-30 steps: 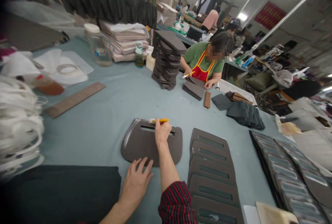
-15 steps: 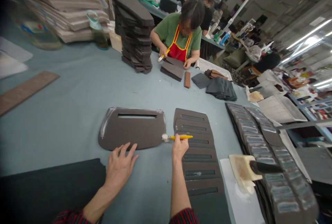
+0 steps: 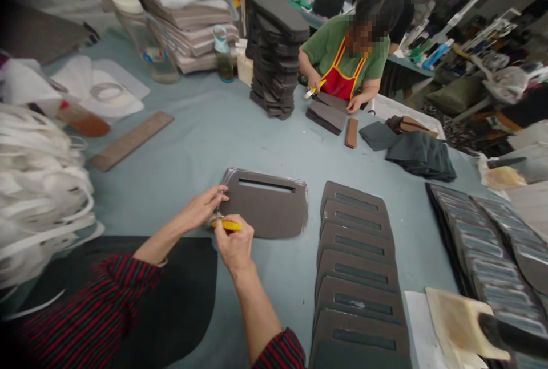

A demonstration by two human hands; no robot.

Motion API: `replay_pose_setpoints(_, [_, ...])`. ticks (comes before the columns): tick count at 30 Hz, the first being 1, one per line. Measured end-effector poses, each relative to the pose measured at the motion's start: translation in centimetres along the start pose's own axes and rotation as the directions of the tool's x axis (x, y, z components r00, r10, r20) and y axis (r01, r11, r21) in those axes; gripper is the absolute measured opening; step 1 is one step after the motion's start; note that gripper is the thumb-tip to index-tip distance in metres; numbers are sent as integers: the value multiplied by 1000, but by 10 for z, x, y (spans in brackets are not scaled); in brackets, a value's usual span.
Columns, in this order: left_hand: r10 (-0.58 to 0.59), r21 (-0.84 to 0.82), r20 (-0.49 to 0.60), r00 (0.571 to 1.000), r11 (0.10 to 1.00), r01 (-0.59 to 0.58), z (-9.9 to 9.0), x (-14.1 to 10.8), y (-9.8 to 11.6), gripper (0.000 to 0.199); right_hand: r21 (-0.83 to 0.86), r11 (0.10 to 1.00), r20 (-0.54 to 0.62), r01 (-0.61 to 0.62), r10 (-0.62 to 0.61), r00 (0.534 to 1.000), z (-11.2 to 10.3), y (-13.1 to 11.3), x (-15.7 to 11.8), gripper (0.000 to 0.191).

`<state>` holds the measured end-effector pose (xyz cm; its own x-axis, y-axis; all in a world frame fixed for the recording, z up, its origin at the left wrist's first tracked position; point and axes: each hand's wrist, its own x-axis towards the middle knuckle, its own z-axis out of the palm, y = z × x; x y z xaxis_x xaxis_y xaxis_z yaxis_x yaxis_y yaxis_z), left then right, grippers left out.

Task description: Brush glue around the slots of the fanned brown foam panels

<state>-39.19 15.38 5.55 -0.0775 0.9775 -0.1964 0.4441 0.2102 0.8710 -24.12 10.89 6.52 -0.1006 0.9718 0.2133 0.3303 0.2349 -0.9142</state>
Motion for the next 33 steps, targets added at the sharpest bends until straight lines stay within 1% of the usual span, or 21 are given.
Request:
replay_pose_setpoints(2, [9,85,60,998,996,-14,-1,3,-7,40,-61,998,13,-4,5,1000,-14,10,-10,12])
replay_pose_setpoints(3, [13,102,72,997,995,-20,0,3,-9,40,-93,996,8,-14,15,1000,-27,15,-15,12])
replay_pose_setpoints(5, [8,119,72,997,993,-17,4,2,-10,41,-159,986,-35,-49,44,998,-62,26,-23,12])
replay_pose_setpoints(8, [-8,139,63,998,990,-1,7,1,-11,42,-248,962,-148,-113,78,986,-118,43,-29,15])
replay_pose_setpoints(11, [-10,152,72,997,988,-1,6,2,-15,44,-299,940,-267,-168,86,960,-166,60,-29,18])
replay_pose_setpoints(13, [-14,162,70,997,987,3,6,4,-18,44,-341,916,-332,-211,92,939,-191,69,-28,20])
replay_pose_setpoints(15, [-17,184,44,999,983,9,11,4,-17,43,-372,892,-413,-256,87,906,-206,73,-23,22])
replay_pose_setpoints(17, [34,255,-29,999,966,-26,23,-2,-9,40,-348,895,-498,-278,75,864,-206,73,-13,23])
replay_pose_setpoints(18, [83,311,-66,994,948,-58,32,-8,-2,37,-313,910,-525,-272,73,848,-199,71,-6,23])
replay_pose_setpoints(19, [146,383,-97,984,919,-98,42,-15,7,36,-270,928,-531,-255,77,844,-188,67,4,22])
replay_pose_setpoints(20, [203,447,-99,974,884,-138,54,-22,17,34,-222,947,-513,-232,88,854,-173,63,14,22])
replay_pose_setpoints(21, [229,498,-86,970,853,-157,66,-30,27,34,-173,963,-481,-208,101,871,-153,57,26,21])
replay_pose_setpoints(24, [240,640,-61,969,754,-146,101,-47,47,40,-50,989,-359,-139,112,926,-83,37,59,20])
replay_pose_setpoints(26, [209,701,-49,977,703,-115,114,-52,50,43,-8,997,-266,-83,78,961,-39,26,76,20])
replay_pose_setpoints(27, [193,718,-43,980,688,-104,117,-53,49,44,-6,998,-220,-56,54,974,-24,23,81,19])
replay_pose_setpoints(28, [181,727,-38,983,680,-97,118,-53,48,45,-19,999,-180,-36,32,983,-15,23,85,19])
replay_pose_setpoints(29, [175,729,-35,984,678,-94,118,-53,46,45,-48,999,-156,-25,17,988,-13,25,87,19])
replay_pose_setpoints(30, [174,726,-33,984,681,-96,117,-52,45,46,-92,995,-159,-26,11,987,-18,29,87,20])
replay_pose_setpoints(31, [177,721,-32,984,686,-100,116,-52,45,45,-146,988,-190,-44,16,982,-31,35,87,21])
replay_pose_setpoints(32, [181,714,-33,983,692,-104,115,-52,46,45,-207,975,-247,-79,26,969,-49,42,85,23])
replay_pose_setpoints(33, [185,708,-37,982,698,-104,114,-52,47,45,-267,955,-326,-126,34,945,-69,49,84,24])
